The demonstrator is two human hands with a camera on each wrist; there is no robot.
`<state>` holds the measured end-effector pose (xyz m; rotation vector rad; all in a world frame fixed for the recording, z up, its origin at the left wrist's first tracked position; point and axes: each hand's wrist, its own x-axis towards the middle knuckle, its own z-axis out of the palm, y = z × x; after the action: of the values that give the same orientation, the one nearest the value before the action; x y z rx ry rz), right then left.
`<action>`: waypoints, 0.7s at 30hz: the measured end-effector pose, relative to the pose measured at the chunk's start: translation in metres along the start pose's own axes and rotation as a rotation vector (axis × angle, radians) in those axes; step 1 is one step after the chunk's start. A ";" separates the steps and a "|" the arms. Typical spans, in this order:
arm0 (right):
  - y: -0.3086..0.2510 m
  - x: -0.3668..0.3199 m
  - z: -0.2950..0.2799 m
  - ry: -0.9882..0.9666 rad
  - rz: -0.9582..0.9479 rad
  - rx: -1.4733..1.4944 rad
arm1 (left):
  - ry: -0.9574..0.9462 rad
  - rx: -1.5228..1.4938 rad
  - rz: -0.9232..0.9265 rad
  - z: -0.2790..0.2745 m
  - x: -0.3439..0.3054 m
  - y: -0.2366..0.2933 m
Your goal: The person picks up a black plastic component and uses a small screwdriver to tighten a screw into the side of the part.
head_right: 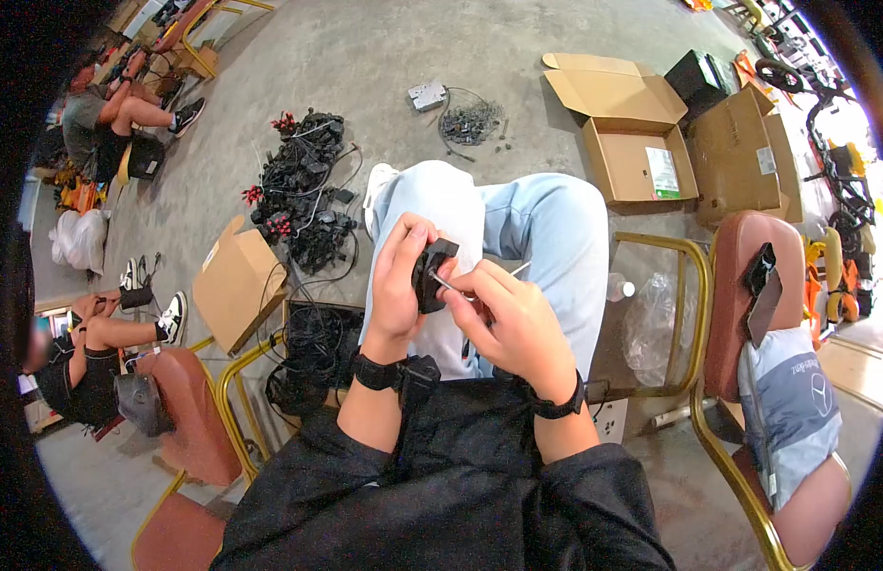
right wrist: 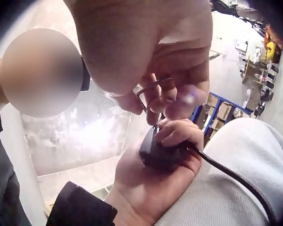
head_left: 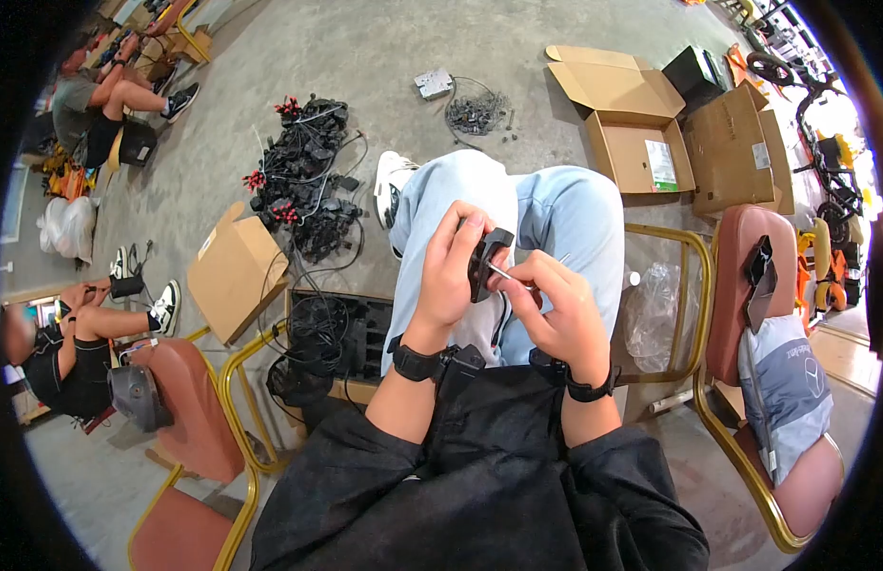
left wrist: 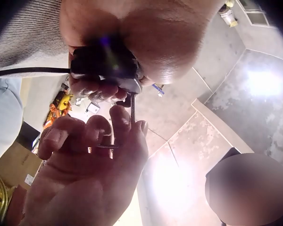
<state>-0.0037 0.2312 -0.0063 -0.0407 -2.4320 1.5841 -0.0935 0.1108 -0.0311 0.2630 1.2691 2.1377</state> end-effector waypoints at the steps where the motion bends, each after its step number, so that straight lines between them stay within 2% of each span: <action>1: 0.001 0.000 0.002 -0.002 0.003 0.004 | 0.014 -0.002 0.013 0.001 0.000 -0.001; 4: 0.000 0.000 0.004 0.021 0.002 0.024 | 0.039 0.007 0.033 0.000 0.001 -0.003; 6: -0.006 0.000 0.002 -0.042 0.260 0.247 | 0.049 0.018 0.038 0.000 0.002 -0.003; 7: -0.008 0.000 0.000 -0.042 0.263 0.247 | 0.047 0.004 0.028 0.000 0.002 -0.003; 9: -0.012 0.002 -0.003 -0.135 0.453 0.271 | 0.047 -0.011 0.016 -0.001 0.002 -0.002; 12: -0.013 0.002 -0.003 -0.134 0.509 0.314 | 0.038 -0.127 0.016 -0.002 0.002 -0.001; 13: -0.011 0.002 0.000 -0.135 0.510 0.315 | 0.037 -0.160 0.005 -0.002 0.002 -0.001; 15: -0.004 0.001 0.006 0.007 0.232 0.265 | 0.036 -0.193 -0.007 -0.001 0.002 0.000; 21: -0.002 0.001 0.005 -0.031 0.102 0.102 | 0.022 -0.136 -0.019 -0.001 0.002 0.002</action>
<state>-0.0050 0.2264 -0.0061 -0.1254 -2.4039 1.7631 -0.0961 0.1106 -0.0296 0.1698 1.1276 2.2050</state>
